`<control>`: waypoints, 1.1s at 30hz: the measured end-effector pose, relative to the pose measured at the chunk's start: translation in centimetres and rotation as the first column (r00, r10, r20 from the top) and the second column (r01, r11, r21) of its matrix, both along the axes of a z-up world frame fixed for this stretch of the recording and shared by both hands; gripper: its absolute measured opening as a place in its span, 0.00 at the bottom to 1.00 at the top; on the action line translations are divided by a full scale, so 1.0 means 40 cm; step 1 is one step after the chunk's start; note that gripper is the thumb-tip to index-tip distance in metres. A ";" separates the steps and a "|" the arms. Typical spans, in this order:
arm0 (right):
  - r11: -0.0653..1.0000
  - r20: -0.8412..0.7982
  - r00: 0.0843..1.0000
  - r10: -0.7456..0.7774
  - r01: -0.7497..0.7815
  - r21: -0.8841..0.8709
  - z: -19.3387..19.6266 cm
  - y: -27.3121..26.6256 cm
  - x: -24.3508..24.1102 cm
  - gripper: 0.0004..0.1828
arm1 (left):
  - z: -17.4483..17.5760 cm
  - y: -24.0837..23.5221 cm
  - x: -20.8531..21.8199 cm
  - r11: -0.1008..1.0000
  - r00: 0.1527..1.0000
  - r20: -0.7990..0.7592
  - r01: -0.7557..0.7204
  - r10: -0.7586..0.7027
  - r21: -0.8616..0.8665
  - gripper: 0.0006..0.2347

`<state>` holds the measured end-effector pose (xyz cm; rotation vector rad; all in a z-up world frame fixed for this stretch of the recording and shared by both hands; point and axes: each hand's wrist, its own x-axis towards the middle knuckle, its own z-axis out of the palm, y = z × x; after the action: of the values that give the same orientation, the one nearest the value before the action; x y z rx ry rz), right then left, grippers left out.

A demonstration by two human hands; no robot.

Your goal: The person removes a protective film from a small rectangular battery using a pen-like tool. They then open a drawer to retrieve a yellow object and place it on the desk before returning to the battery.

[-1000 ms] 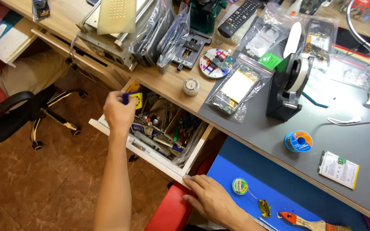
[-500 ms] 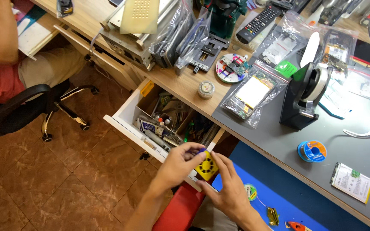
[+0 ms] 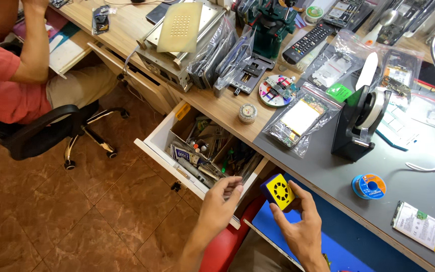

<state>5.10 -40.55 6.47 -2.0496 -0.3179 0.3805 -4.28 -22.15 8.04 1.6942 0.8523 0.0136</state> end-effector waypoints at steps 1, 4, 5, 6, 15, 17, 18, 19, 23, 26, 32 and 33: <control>0.999 -0.054 0.998 -0.028 0.027 -0.018 0.002 -0.004 -0.002 0.41 | -0.010 -0.016 -0.002 1.000 0.999 -0.041 0.002 -0.003 -0.020 0.16; 0.999 -0.042 0.999 -0.035 0.035 -0.004 -0.008 -0.011 -0.007 0.41 | 0.004 -0.061 0.005 0.999 1.000 0.014 -0.023 0.024 -0.044 0.16; 0.999 -0.040 0.999 -0.034 0.034 -0.003 -0.006 -0.014 -0.008 0.41 | 0.008 -0.072 0.010 0.999 1.000 0.016 -0.024 0.025 -0.042 0.16; 0.999 -0.043 0.999 -0.033 0.033 -0.013 -0.004 -0.018 -0.008 0.41 | 0.013 -0.082 0.015 1.000 0.999 -0.038 0.005 -0.006 -0.015 0.15; 0.998 -0.017 0.998 -0.059 0.059 0.036 0.001 -0.046 0.005 0.39 | 0.049 -0.132 0.076 0.982 0.995 0.102 0.018 0.001 -0.188 0.18; 0.997 -0.030 0.997 -0.065 0.066 0.028 -0.001 -0.049 0.010 0.39 | 0.063 -0.133 0.086 0.931 0.999 0.027 -0.017 0.029 -0.364 0.19; 0.999 0.046 0.999 -0.019 0.017 0.046 -0.010 -0.052 0.014 0.40 | 0.041 -0.134 0.090 0.918 0.993 0.095 -0.029 0.072 -0.395 0.18; 0.998 0.120 0.992 0.025 -0.032 0.059 -0.018 -0.056 0.017 0.40 | 0.019 -0.136 0.092 0.903 0.981 0.158 -0.038 0.116 -0.427 0.17; 0.998 0.158 0.986 0.055 -0.060 0.027 -0.038 -0.052 0.021 0.41 | -0.006 -0.137 0.090 0.825 0.951 0.200 -0.085 0.234 -0.558 0.16; 0.995 0.277 0.958 0.070 -0.087 0.052 -0.039 -0.047 0.024 0.41 | -0.013 -0.141 0.089 0.769 0.911 0.224 -0.138 0.345 -0.625 0.15; 0.976 0.306 0.952 0.027 -0.091 0.197 0.027 -0.005 0.071 0.38 | -0.037 -0.164 0.094 0.762 0.880 0.266 -0.151 0.393 -0.630 0.15; 0.967 0.294 0.956 0.010 -0.084 0.241 0.045 0.015 0.083 0.38 | -0.064 -0.168 0.093 0.785 0.870 0.305 -0.136 0.386 -0.605 0.13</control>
<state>8.42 -39.95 8.29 -1.8477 -0.5664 0.0588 -0.56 -28.89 5.49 0.9399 0.6743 0.2832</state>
